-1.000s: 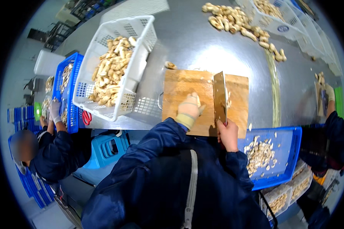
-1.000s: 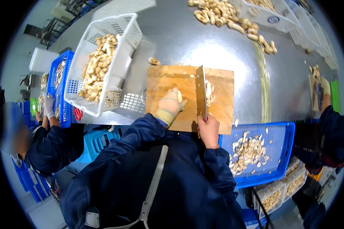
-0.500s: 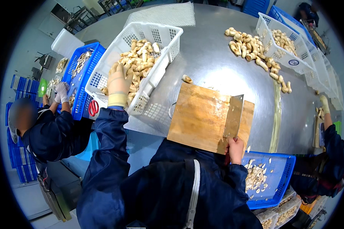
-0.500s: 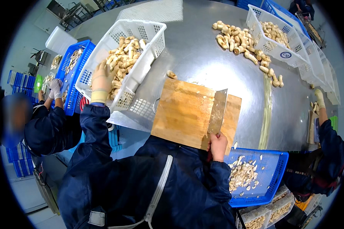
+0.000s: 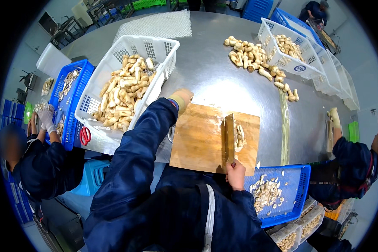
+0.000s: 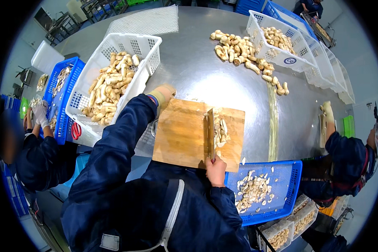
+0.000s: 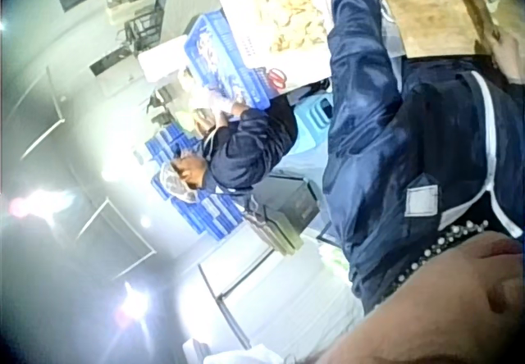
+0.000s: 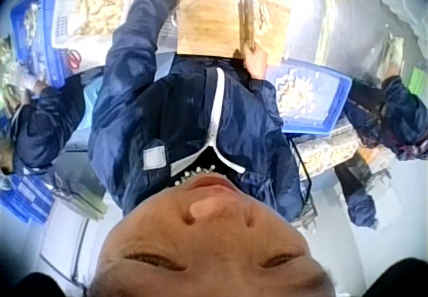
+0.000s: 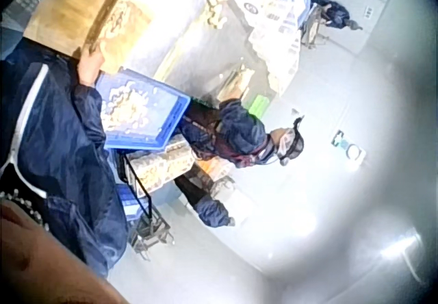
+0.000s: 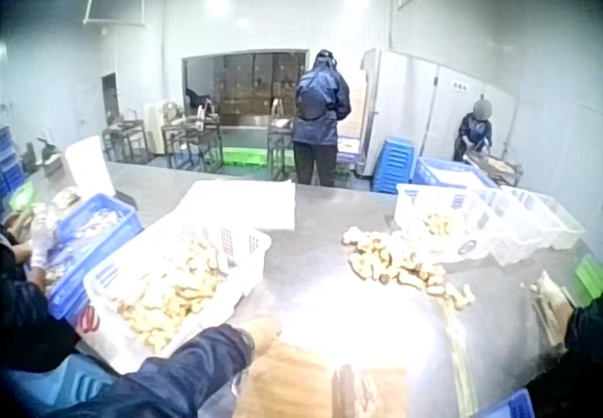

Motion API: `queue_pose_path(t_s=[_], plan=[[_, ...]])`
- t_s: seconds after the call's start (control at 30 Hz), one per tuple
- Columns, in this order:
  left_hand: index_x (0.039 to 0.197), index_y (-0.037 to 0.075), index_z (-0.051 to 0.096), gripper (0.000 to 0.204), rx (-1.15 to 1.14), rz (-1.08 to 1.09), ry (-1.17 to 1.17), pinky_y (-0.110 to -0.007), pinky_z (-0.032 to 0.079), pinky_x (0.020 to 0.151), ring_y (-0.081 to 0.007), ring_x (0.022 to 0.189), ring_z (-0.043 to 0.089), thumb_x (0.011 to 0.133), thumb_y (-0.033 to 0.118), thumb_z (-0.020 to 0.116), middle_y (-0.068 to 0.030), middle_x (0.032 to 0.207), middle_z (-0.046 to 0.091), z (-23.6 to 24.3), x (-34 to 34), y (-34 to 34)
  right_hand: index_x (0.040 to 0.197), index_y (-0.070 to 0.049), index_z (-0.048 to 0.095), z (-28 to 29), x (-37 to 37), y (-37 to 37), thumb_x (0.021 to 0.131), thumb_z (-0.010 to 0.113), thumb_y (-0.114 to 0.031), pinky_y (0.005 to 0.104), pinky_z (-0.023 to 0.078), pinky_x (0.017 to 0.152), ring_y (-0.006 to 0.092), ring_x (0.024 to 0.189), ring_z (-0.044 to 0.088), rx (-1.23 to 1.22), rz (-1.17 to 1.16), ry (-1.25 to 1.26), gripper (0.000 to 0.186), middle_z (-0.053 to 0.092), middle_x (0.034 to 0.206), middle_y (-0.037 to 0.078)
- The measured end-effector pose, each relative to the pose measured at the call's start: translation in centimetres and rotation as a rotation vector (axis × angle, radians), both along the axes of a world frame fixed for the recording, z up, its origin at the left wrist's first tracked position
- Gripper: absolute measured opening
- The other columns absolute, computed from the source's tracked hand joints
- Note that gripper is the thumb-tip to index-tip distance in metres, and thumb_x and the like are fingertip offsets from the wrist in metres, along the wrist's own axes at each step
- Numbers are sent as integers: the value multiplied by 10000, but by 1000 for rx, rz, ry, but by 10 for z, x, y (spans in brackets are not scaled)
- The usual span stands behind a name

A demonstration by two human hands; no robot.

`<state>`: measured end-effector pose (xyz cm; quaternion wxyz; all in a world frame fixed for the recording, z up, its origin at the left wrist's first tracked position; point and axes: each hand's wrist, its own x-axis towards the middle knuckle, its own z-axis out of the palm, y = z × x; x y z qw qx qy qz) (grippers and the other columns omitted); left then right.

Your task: The person uses a large knife to chop mushrooms into slices on a wooden cutting board, moving the sliced pieces into a blue tray and gathering more mushrooms from a pile on the table.

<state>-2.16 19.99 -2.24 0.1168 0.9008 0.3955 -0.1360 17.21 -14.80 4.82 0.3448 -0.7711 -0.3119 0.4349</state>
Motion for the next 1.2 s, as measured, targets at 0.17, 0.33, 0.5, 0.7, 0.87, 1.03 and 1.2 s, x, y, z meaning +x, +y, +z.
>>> queue_pose_path(t_s=[0.17,0.33,0.5,0.7,0.87,1.03,1.2], plan=[[897,130,654,150,-82,133,-220,-410,480,767,-327,938,608,762,101,594,-137,930,653,6,2,-10,856,57,602,-13,9,-5,840,554,-147,326,426,384,185,369,536,18,20,-132,210,533,500,103],[946,125,653,165,50,321,-303,-406,476,792,-336,959,600,797,116,583,-155,929,648,7,-26,-26,886,60,608,-6,-2,3,841,549,-142,326,426,384,191,371,538,-10,51,-114,215,542,514,109],[1158,62,569,284,-576,505,-949,-354,487,847,-274,987,611,886,141,550,-125,1062,627,32,-22,-54,865,65,595,0,1,3,842,557,-142,321,417,365,174,366,529,-16,52,-138,211,538,513,101],[1198,11,527,316,-1337,994,-1504,-324,528,767,-187,929,606,914,142,568,-99,1073,601,16,17,-156,850,57,582,19,-6,10,841,563,-150,299,416,369,153,375,523,-53,63,10,208,526,504,83],[1152,4,555,299,-291,647,-1191,-249,502,642,-129,742,600,884,123,610,-62,904,627,-39,40,-205,857,41,588,14,-11,5,843,560,-172,309,432,391,164,391,539,-88,164,39,215,536,504,87],[1109,2,569,268,-407,815,-1093,-228,460,546,-91,618,556,860,85,624,-56,821,625,-33,40,-213,865,39,599,3,-18,4,831,578,-182,345,449,423,230,406,559,-81,214,62,224,554,535,133],[1060,-5,558,231,-656,1083,-1034,-218,463,515,-88,601,568,873,117,617,-65,793,629,15,44,-219,905,43,608,8,-20,6,816,574,-205,426,469,598,369,611,599,-98,234,24,265,591,662,211]])
